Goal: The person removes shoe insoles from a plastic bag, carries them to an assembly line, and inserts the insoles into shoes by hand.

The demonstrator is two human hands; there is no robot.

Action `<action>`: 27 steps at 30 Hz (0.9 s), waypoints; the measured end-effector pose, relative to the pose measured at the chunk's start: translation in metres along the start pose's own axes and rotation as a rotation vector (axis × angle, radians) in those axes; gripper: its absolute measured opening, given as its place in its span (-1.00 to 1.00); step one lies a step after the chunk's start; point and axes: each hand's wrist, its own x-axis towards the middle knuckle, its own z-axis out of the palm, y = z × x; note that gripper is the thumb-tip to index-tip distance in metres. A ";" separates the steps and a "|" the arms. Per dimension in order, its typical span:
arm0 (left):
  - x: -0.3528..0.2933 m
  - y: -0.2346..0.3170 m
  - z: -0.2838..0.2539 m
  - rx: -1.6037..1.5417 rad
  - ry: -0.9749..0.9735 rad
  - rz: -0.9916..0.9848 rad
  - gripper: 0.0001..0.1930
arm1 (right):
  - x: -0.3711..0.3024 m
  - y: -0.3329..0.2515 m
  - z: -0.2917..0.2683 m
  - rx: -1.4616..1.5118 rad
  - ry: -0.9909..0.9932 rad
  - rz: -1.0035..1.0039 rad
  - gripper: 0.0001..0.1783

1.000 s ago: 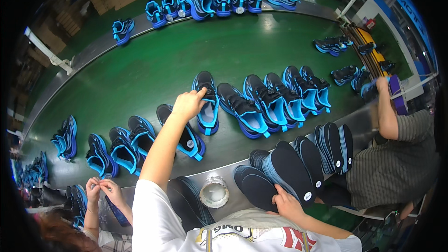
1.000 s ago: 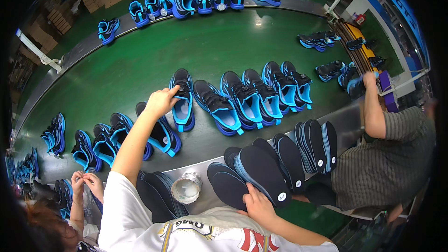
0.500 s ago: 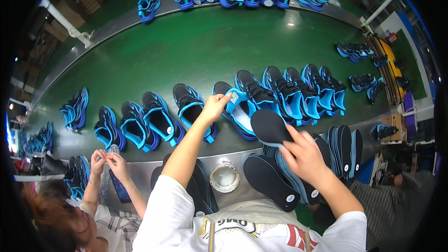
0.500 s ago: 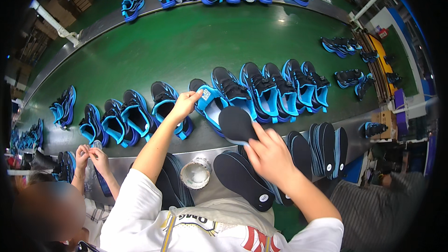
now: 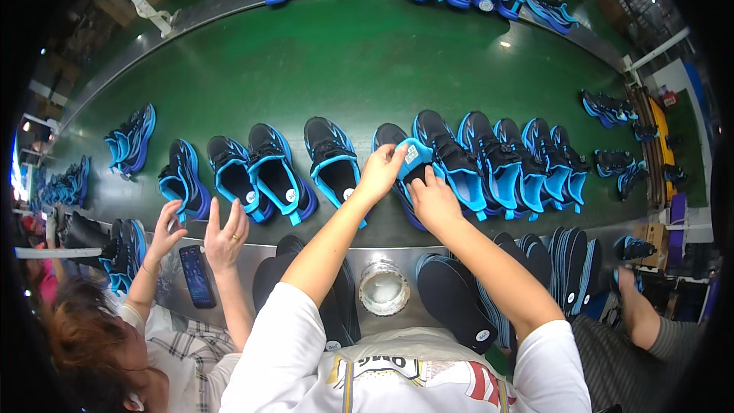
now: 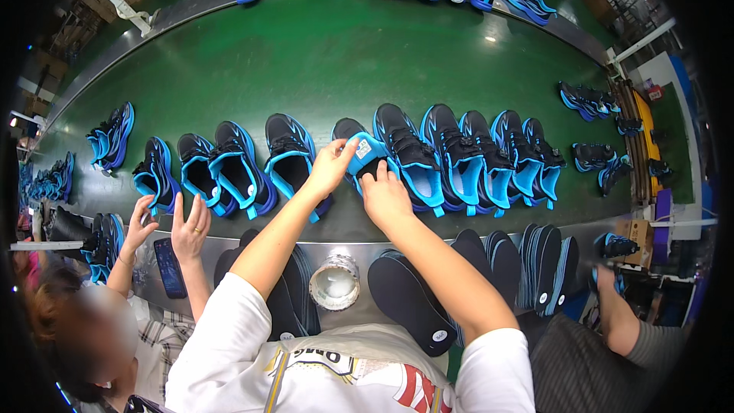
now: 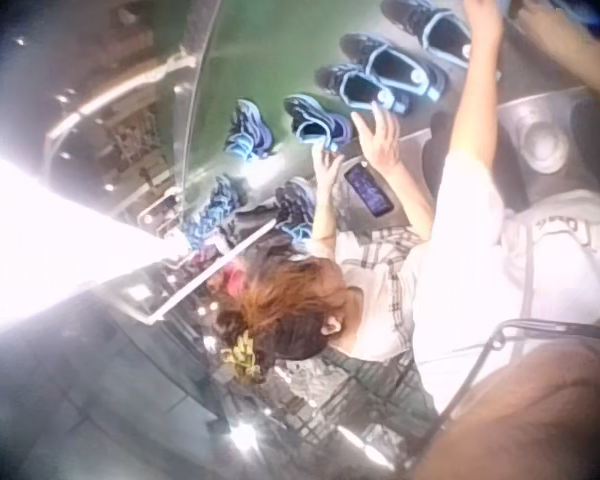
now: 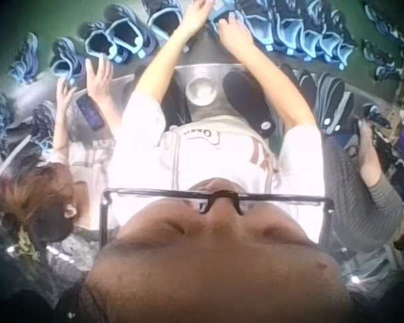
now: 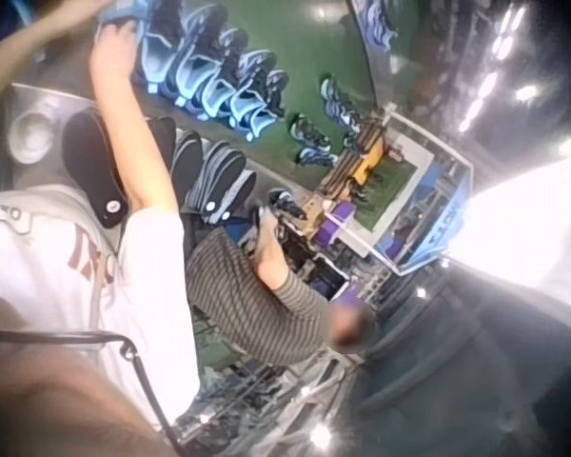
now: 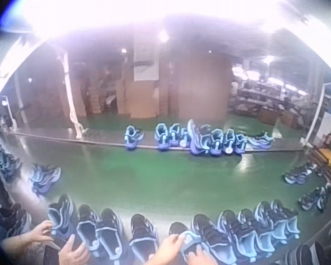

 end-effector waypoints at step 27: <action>0.002 0.011 -0.013 0.231 -0.073 0.117 -0.58 | 0.031 0.024 0.015 -0.110 -0.206 -0.223 -0.77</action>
